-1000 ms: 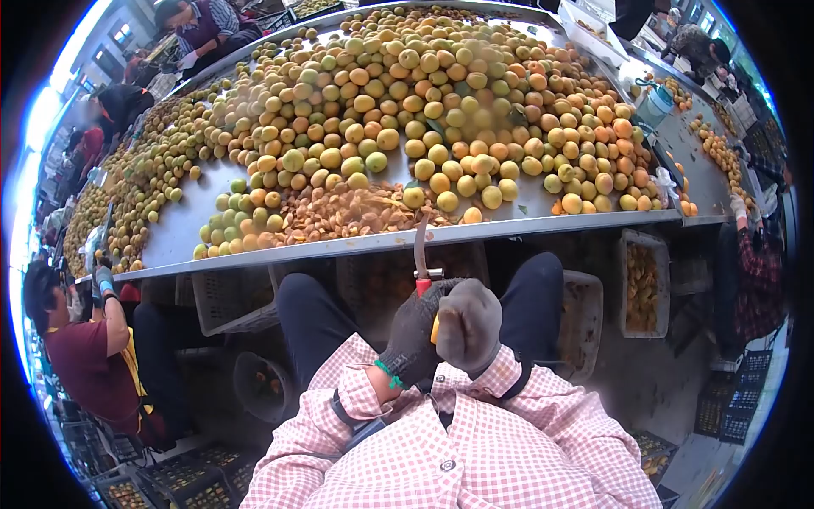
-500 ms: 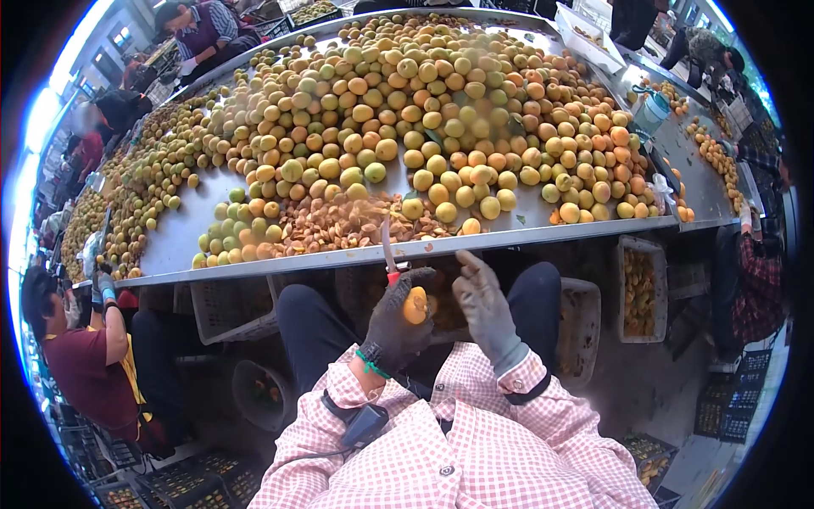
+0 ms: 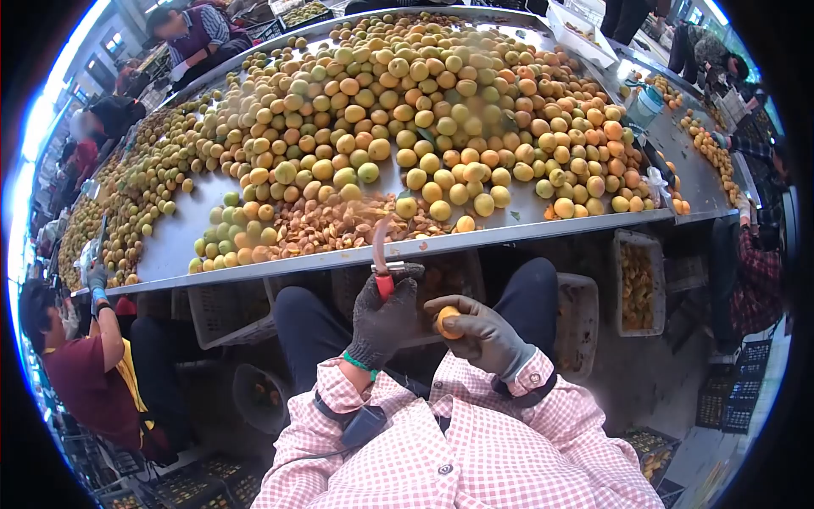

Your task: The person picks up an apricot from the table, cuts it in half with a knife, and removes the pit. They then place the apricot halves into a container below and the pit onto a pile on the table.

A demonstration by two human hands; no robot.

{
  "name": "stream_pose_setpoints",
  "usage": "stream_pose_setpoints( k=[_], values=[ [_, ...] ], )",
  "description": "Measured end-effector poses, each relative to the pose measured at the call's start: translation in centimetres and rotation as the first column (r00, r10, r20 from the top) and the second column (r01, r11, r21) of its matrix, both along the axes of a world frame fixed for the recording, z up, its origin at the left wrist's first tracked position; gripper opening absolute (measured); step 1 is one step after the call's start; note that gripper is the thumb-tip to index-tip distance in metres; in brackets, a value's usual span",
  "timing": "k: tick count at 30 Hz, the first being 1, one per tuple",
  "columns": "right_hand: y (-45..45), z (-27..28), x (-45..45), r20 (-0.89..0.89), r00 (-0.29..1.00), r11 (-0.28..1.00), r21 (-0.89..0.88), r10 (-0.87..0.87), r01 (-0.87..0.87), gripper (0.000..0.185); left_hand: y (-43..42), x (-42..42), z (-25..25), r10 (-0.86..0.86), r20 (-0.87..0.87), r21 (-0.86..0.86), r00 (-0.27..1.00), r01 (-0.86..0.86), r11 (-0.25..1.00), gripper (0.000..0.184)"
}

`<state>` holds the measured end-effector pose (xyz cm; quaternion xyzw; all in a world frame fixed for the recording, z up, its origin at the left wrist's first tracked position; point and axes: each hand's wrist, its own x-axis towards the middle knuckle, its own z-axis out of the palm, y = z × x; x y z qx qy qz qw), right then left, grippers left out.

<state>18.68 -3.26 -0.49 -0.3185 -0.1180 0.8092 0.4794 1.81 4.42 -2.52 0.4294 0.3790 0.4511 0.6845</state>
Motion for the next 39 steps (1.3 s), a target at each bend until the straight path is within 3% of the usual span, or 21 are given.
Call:
stream_pose_setpoints(
  k=[2, 3, 4, 5, 7, 9, 11, 15, 18, 21, 23, 24, 26, 27, 29, 30, 32, 33, 35, 37, 39],
  values=[
    [-0.6, -0.4, -0.6, 0.114, 0.993, 0.997, -0.071, 0.039, -0.031, 0.031, -0.1, -0.5, 2.4, -0.154, 0.436, -0.236, 0.887, 0.278, 0.931, 0.028],
    [-1.1, -0.7, -0.9, 0.224, 0.971, 0.989, -0.142, 0.082, -0.05, 0.035, -0.3, -0.3, 3.3, -0.151, 0.436, -0.238, 0.887, 0.275, 0.931, 0.028],
    [-1.5, -1.5, -1.0, 0.411, 0.9, 0.989, -0.047, 0.147, -0.14, 0.029, -0.7, 0.3, 4.0, -0.14, 0.365, -0.238, 0.92, 0.238, 0.942, 0.027],
    [-1.9, -1.6, -1.4, 0.41, 0.9, 0.989, -0.048, 0.148, -0.141, 0.029, -0.9, 0.7, 4.3, -0.128, 0.292, -0.235, 0.948, 0.201, 0.951, 0.027],
    [-1.9, -1.1, -2.8, 0.282, 0.94, 0.972, 0.078, 0.192, -0.222, 0.035, -1.1, 1.0, 3.8, -0.138, 0.325, -0.233, 0.936, 0.22, 0.947, 0.027],
    [-2.3, -0.3, -3.0, 0.228, 0.959, 0.98, 0.066, 0.167, -0.187, 0.037, -1.2, 1.0, 3.4, -0.15, 0.357, -0.229, 0.922, 0.242, 0.943, 0.026],
    [-2.7, -0.7, -2.7, -0.066, 0.987, 0.978, -0.135, 0.149, -0.157, 0.039, -1.3, 0.8, 3.1, -0.145, 0.419, -0.206, 0.896, 0.249, 0.946, 0.025],
    [-2.5, 1.0, -4.4, 0.05, 0.999, 0.974, -0.228, 0.021, -0.009, 0.028, -1.8, 0.8, 3.1, -0.185, 0.315, -0.157, 0.931, 0.243, 0.957, 0.024],
    [-2.6, 0.7, -4.8, -0.033, 0.996, 0.96, -0.271, -0.082, 0.07, 0.023, -1.9, 0.9, 2.6, -0.167, 0.418, -0.168, 0.893, 0.256, 0.952, 0.027],
    [-2.3, 1.3, -4.7, 0.055, 0.996, 0.974, -0.213, -0.069, 0.079, 0.02, -1.6, 1.4, 3.2, -0.196, 0.589, -0.111, 0.784, 0.318, 0.941, 0.03],
    [-2.5, -0.3, -4.5, 0.552, 0.831, 0.994, 0.113, -0.071, 0.01, 0.025, -1.6, 1.7, 3.8, -0.088, 0.374, -0.154, 0.923, 0.155, 0.976, 0.03],
    [-2.6, -0.4, -4.3, 0.551, 0.831, 0.994, 0.112, -0.071, 0.011, 0.025, -1.4, 1.7, 3.4, -0.089, 0.373, -0.154, 0.924, 0.156, 0.976, 0.03],
    [-2.8, -0.7, -3.8, 0.841, 0.389, 0.85, 0.481, -0.377, -0.215, 0.027, -1.1, 1.6, 2.4, 0.057, 0.334, -0.245, 0.941, 0.028, 0.969, 0.035],
    [-3.0, -0.9, -3.5, 0.841, 0.39, 0.853, 0.478, -0.375, -0.212, 0.027, -1.1, 1.5, 2.6, 0.056, 0.332, -0.249, 0.942, 0.03, 0.968, 0.035],
    [-3.2, -1.2, -3.1, 0.789, 0.615, 0.959, 0.162, 0.014, -0.23, 0.038, -0.9, 1.0, 3.2, 0.018, 0.476, -0.249, 0.879, 0.115, 0.962, 0.032],
    [-3.3, -1.1, -3.0, 0.788, 0.615, 0.959, 0.161, 0.016, -0.232, 0.038, -0.6, 0.5, 2.7, -0.005, 0.623, -0.251, 0.782, 0.206, 0.946, 0.029],
    [-3.4, -0.9, -3.0, 0.515, 0.822, 0.949, 0.051, 0.242, -0.311, 0.042, -0.8, 0.6, 2.2, -0.022, 0.597, -0.267, 0.802, 0.225, 0.937, 0.029],
    [-3.4, -0.5, -3.1, 0.514, 0.822, 0.948, 0.05, 0.244, -0.313, 0.042, -0.9, 0.8, 2.1, -0.046, 0.572, -0.281, 0.819, 0.248, 0.927, 0.03],
    [-3.3, 0.3, -3.3, 0.288, 0.935, 0.978, -0.078, 0.209, -0.195, 0.041, -1.3, 1.0, 2.3, -0.084, 0.604, -0.24, 0.793, 0.281, 0.929, 0.031],
    [-3.2, 0.4, -3.7, 0.237, 0.956, 0.985, -0.062, 0.17, -0.16, 0.039, -1.7, 1.0, 2.3, -0.122, 0.633, -0.2, 0.764, 0.314, 0.928, 0.033],
    [-3.2, 0.3, -3.7, 0.188, 0.973, 0.991, -0.048, 0.132, -0.125, 0.038, -1.8, 1.0, 2.0, -0.259, 0.531, -0.119, 0.807, 0.373, 0.92, 0.035]
  ],
)
